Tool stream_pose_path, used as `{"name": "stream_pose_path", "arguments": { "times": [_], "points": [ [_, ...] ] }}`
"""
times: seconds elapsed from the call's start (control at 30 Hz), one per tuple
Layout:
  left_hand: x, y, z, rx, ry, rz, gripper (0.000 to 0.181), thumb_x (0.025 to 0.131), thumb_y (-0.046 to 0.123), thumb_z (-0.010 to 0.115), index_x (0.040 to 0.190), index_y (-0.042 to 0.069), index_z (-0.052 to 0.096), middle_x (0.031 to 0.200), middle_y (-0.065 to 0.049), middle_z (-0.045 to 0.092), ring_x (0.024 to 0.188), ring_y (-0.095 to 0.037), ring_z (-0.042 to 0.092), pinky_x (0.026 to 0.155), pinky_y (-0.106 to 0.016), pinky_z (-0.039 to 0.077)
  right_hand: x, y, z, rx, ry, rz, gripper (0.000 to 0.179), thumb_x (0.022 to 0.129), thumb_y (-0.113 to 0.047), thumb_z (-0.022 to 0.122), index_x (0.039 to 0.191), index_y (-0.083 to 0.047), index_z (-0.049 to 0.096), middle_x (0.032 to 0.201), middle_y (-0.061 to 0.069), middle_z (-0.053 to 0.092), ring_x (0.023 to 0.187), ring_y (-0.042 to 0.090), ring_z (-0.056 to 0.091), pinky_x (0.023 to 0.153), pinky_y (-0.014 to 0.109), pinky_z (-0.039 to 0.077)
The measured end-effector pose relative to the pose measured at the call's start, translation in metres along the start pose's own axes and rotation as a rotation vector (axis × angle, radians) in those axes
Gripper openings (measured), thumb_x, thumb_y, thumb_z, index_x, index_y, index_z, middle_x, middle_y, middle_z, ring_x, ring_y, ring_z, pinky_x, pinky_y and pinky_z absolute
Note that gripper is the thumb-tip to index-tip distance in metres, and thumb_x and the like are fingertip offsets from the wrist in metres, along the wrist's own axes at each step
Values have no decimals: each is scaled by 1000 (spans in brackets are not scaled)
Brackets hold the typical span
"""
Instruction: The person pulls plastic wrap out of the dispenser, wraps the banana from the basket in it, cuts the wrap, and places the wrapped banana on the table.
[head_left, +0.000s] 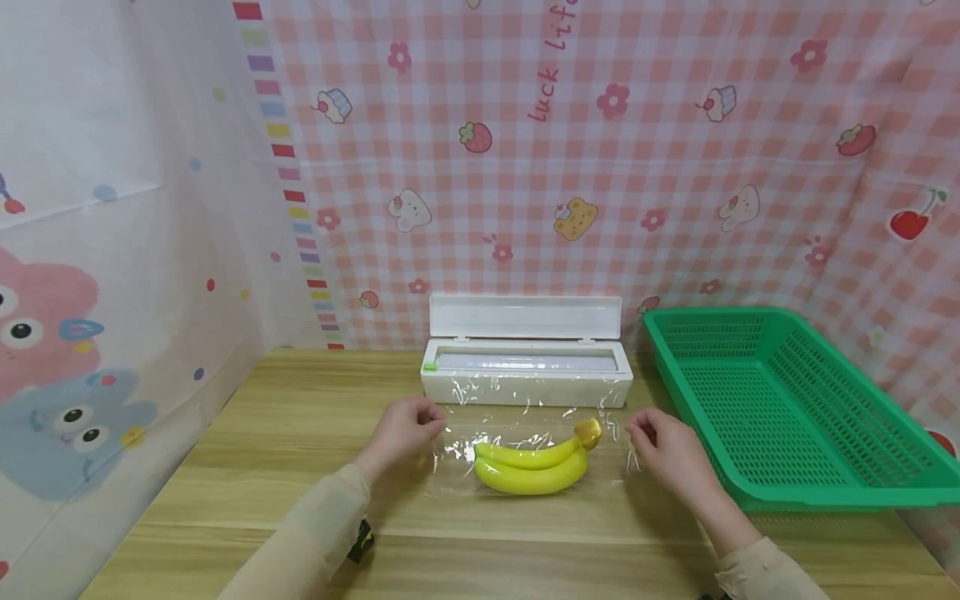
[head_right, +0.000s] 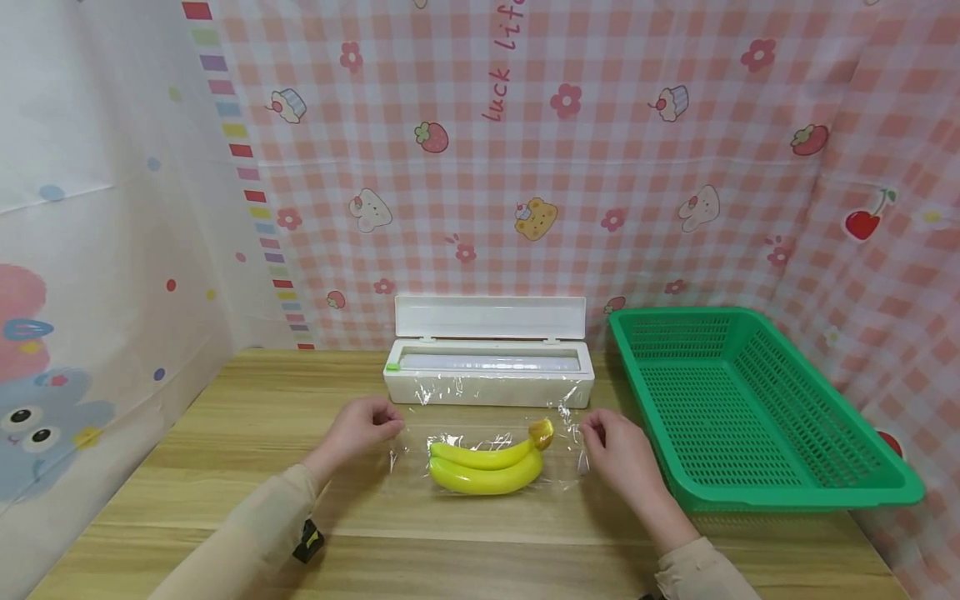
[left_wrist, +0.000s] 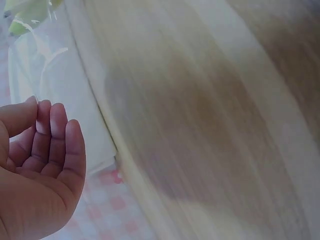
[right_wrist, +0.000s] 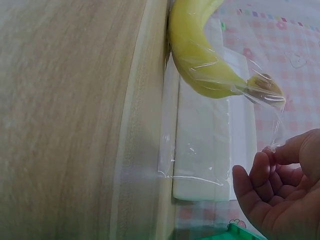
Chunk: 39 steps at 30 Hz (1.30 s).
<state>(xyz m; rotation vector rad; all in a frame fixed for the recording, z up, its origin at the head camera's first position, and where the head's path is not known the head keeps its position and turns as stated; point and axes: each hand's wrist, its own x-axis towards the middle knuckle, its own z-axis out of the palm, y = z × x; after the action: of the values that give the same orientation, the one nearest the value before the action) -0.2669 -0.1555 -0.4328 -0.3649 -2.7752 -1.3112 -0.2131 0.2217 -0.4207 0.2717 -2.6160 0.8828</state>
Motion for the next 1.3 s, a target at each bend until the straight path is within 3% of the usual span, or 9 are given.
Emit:
{"name": "stream_pose_path", "arguments": {
  "times": [0.23,0.53,0.77,1.3],
  "points": [
    [1,-2,3,69,-50,24,6,86,3,72,82,7,69,75,3,62,73,-13,57,70,-30,53,-1,1,0,5,-8,2,4,92,-4,66,88,-3,66,71,0,57,66,14,50,59,32,46],
    [3,-3,10,156,-97,103,16,84,4,73,74,13,65,69,6,59,66,-11,53,62,-27,49,-2,0,0,9,-25,16,4,92,-6,66,89,-3,66,71,0,57,66,14,51,60,32,46],
    [3,-5,15,217,-108,167,18,82,3,74,73,13,63,69,7,58,66,-10,53,63,-27,50,-2,-1,1,10,-27,16,3,92,-5,66,90,-4,66,72,0,57,67,14,51,60,32,47],
    [7,-3,24,278,-185,187,20,78,4,79,72,14,63,69,9,60,68,-9,55,69,-32,53,-3,-2,0,18,-42,33,3,92,-6,66,91,-3,66,73,0,57,68,14,51,60,31,46]
  ]
}}
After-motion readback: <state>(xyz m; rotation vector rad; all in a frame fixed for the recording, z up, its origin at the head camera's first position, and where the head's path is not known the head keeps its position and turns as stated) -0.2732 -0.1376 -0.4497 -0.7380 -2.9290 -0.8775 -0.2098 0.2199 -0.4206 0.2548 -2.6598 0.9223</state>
